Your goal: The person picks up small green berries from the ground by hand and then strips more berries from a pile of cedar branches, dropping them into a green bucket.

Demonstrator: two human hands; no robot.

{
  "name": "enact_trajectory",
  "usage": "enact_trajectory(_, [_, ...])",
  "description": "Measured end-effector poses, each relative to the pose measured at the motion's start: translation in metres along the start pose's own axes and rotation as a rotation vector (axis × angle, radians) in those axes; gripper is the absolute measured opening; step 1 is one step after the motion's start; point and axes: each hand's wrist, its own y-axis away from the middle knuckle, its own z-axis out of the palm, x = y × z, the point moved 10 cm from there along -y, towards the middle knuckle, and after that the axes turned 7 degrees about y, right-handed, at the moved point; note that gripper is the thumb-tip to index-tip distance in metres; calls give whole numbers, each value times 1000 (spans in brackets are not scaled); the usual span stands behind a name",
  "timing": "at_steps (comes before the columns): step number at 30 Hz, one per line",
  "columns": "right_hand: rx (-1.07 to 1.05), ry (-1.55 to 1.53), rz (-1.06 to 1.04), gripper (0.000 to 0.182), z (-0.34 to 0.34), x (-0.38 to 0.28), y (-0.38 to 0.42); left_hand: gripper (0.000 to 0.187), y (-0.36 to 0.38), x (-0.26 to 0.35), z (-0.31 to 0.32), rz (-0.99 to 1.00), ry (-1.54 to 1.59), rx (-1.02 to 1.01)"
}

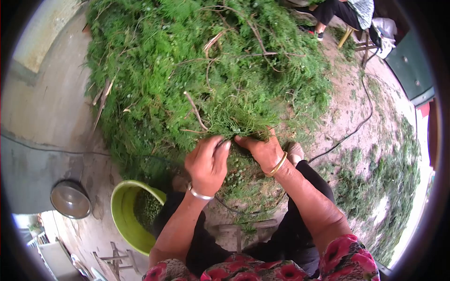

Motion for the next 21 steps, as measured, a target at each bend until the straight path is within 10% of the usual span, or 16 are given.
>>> enact_trajectory(8, [58,129,-147,23,12,-4,4,14,12,-48,23,-179,66,-40])
enact_trajectory(11, [-57,-211,-168,14,17,-16,3,8,34,-85,27,-836,580,15])
enact_trajectory(16, [-45,-180,22,17,24,33,-4,9,43,-87,34,-913,878,61])
enact_trajectory(19, [97,456,-398,23,9,-7,7,11,48,-87,44,-1018,1183,42])
enact_trajectory(21, [68,175,-202,23,2,-8,1,11,42,-84,43,-1029,1256,17])
